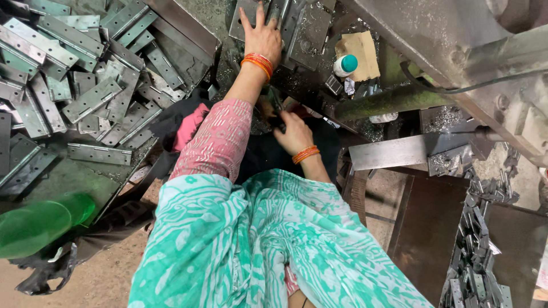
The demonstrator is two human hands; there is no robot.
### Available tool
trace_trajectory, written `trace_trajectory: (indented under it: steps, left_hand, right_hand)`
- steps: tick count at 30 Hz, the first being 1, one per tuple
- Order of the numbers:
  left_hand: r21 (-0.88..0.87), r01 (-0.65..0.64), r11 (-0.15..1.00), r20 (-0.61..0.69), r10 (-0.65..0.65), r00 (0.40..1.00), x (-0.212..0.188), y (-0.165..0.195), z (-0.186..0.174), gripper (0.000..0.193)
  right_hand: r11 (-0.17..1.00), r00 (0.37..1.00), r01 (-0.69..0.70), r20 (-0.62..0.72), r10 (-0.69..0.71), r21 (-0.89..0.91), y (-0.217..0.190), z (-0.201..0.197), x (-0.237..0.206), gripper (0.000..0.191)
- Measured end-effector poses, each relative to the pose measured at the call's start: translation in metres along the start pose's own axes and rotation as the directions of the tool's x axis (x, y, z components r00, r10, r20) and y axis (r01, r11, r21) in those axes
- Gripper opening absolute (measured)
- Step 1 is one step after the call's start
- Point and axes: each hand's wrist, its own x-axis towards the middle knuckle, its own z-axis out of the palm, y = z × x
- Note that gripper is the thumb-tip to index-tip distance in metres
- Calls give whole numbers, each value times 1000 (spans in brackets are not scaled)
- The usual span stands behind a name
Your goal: The person is operating a metalworking machine, repeatedly placing metal pieces into the machine and removing them. The person handles the metal pieces by hand, placing them into the machine and then removing them after processing.
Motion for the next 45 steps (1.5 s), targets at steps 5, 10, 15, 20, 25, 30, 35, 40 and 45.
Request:
trace_trajectory:
  steps: [5, 10, 15, 20, 25, 30, 35, 40, 45]
  left_hand:
    - [-2, -18, 1000, -20, 18, 1000, -3, -1, 4, 36]
    - [2, -21, 1000, -42, 21, 999, -13, -3, 0, 35]
    - [43, 12, 999, -50, -10, 999, -8, 6, -2, 32]
    - [-14, 34, 999, -71, -35, 997, 13, 12, -1, 29]
    - [-46, 36, 998, -113, -41, 993, 19, 14, 1, 30]
    - [-19, -6, 1000, 14, 6, 1000, 1, 10, 3, 30]
    - [39, -1, 999, -203, 9, 979, -18, 10, 4, 42]
    - [-16, 26, 1000, -39, -26, 999, -6, 12, -1, 35]
    - [-65, 94, 993, -34, -97, 995, 14, 12, -4, 31]
  right_hand:
    - [986, 986, 29, -166, -2, 162, 5, 62, -29, 58]
    - [989, 989, 48, -142, -28, 139, 8, 62, -24, 61]
    - [996, 999, 46, 8, -47, 71, 8, 11, -5, 56]
    - [997, 999, 47, -8, -47, 65, 9, -17, 12, 51]
    - [993, 987, 93, -139, -82, 77, 6, 38, -13, 61]
    - [951, 988, 78, -147, -34, 300, 14, 74, -30, 55]
    - [976, 994, 96, -78, -82, 197, 16, 49, -16, 57]
    - [992, 993, 118, 1, -118, 40, 19, 0, 6, 49]
    - [999, 999, 32, 21, -33, 42, 14, -1, 5, 49]
